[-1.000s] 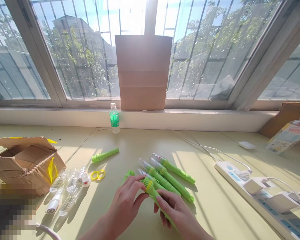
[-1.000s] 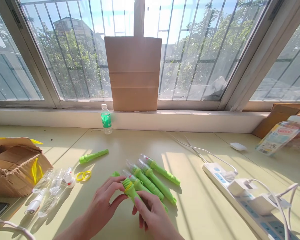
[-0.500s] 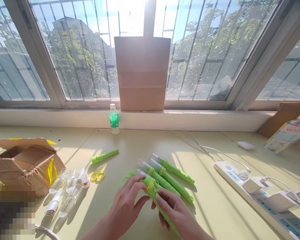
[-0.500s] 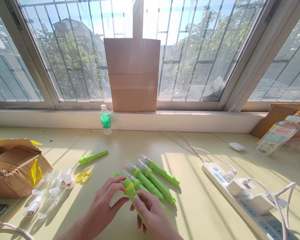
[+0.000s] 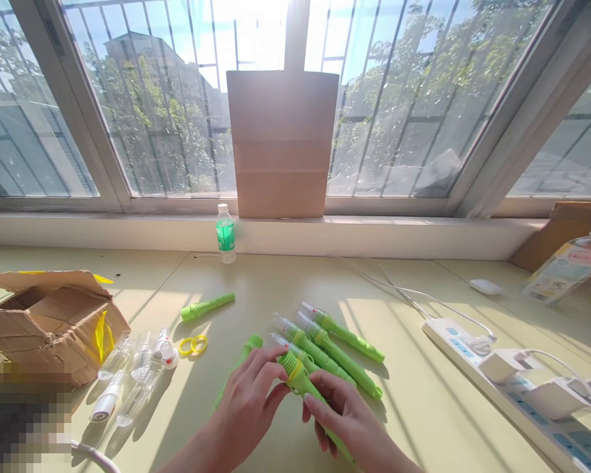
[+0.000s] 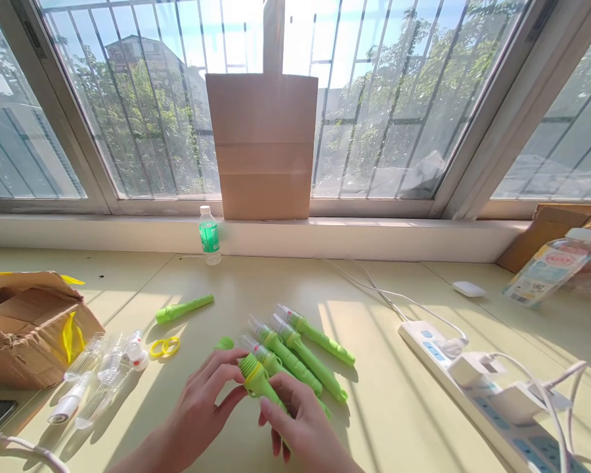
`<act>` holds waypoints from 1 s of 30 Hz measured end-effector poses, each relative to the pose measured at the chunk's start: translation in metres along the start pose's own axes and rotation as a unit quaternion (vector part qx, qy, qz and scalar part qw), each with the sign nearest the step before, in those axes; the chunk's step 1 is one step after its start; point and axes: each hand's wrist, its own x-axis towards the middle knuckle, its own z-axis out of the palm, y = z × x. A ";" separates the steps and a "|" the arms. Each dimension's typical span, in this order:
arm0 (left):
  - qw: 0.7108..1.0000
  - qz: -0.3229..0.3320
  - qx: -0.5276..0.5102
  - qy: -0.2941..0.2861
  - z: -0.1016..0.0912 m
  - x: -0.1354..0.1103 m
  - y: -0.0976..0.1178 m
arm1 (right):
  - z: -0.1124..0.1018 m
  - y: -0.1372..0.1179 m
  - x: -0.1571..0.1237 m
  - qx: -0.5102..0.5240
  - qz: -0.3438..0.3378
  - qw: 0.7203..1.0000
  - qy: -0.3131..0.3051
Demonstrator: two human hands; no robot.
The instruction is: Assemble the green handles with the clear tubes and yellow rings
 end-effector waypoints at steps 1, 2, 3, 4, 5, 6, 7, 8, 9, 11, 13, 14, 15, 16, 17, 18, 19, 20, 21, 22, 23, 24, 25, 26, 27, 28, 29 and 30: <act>1.000 0.001 0.004 0.000 0.000 0.000 0.000 | -0.001 0.000 0.000 -0.008 -0.004 1.000 -0.001; 1.000 0.001 0.005 -0.003 0.000 0.000 0.000 | -0.001 0.001 0.000 -0.014 -0.003 1.000 -0.003; 1.000 -0.001 0.004 -0.008 0.000 0.000 0.000 | -0.001 0.001 0.000 -0.017 0.003 1.000 -0.005; 1.000 -0.005 0.002 -0.014 0.000 0.001 0.000 | -0.001 0.001 0.000 -0.017 0.014 1.000 -0.007; 1.000 -0.010 -0.001 -0.020 0.000 0.002 0.000 | 0.000 0.001 -0.001 -0.016 0.030 0.999 -0.006; 1.000 -0.014 -0.004 -0.023 0.000 0.002 0.000 | 0.001 0.001 -0.001 -0.016 0.048 0.999 -0.002; 1.000 -0.017 -0.007 -0.024 0.001 0.002 0.000 | 0.002 0.001 -0.002 -0.016 0.067 0.998 0.003; 1.000 -0.018 -0.009 -0.020 0.001 0.003 0.000 | 0.003 0.000 -0.003 -0.018 0.081 0.996 0.011; 1.000 -0.018 -0.010 -0.014 0.001 0.002 0.000 | 0.004 0.000 -0.003 -0.019 0.088 0.996 0.017; 1.000 -0.013 -0.007 -0.002 0.002 0.001 0.000 | 0.004 -0.001 -0.003 -0.018 0.075 0.997 0.022; 1.000 -0.003 0.001 0.001 0.002 0.001 0.000 | 0.002 -0.001 -0.002 -0.017 0.038 0.999 0.018; 1.000 0.001 0.005 0.000 0.001 0.000 0.000 | 0.001 -0.001 -0.001 -0.018 0.020 1.000 0.011; 1.000 0.002 0.009 -0.003 0.001 0.001 0.000 | 0.000 -0.001 -0.001 -0.021 0.007 1.000 0.003; 1.000 0.001 0.012 -0.006 0.000 0.001 0.000 | -0.001 0.000 0.000 -0.023 -0.001 1.000 -0.005; 1.000 -0.002 0.013 -0.009 -0.001 0.001 0.000 | -0.002 0.000 0.000 -0.024 -0.002 1.000 -0.011; 1.000 -0.003 0.014 -0.011 -0.001 0.002 0.000 | -0.002 0.000 0.000 -0.023 0.003 1.000 -0.014; 1.000 -0.004 0.013 -0.013 -0.002 0.003 0.000 | -0.002 0.001 0.000 -0.021 0.012 1.000 -0.015; 1.000 -0.002 0.011 -0.013 -0.002 0.003 0.000 | -0.002 0.001 0.000 -0.019 0.025 0.999 -0.013; 1.000 0.000 0.009 -0.012 -0.002 0.004 0.000 | -0.001 0.001 -0.001 -0.018 0.040 0.999 -0.008; 1.000 0.003 0.007 -0.009 -0.001 0.004 0.001 | -0.001 0.001 -0.002 -0.019 0.055 0.998 -0.003; 1.000 0.005 0.005 -0.006 -0.001 0.004 0.001 | 0.000 0.001 -0.003 -0.020 0.068 0.997 0.003; 1.000 0.006 0.004 -0.002 -0.001 0.004 0.001 | 0.001 0.001 -0.003 -0.023 0.079 0.997 0.010; 1.000 0.009 0.003 0.002 0.000 0.004 0.001 | 0.001 0.000 -0.004 -0.027 0.086 0.996 0.015; 1.000 0.013 0.003 0.006 0.000 0.004 0.000 | 0.001 0.000 -0.004 -0.030 0.088 0.995 0.019; 1.000 0.016 0.003 0.009 0.000 0.004 0.000 | 0.000 -0.001 -0.004 -0.031 0.085 0.996 0.019; 1.000 0.018 0.004 0.012 0.000 0.004 0.000 | 0.000 -0.002 -0.003 -0.030 0.076 0.997 0.017; 1.000 0.019 0.005 0.015 0.000 0.004 -0.001 | -0.001 -0.002 -0.003 -0.028 0.063 0.998 0.013; 1.000 0.020 0.006 0.018 -0.001 0.004 -0.001 | -0.001 -0.003 -0.002 -0.025 0.046 0.999 0.007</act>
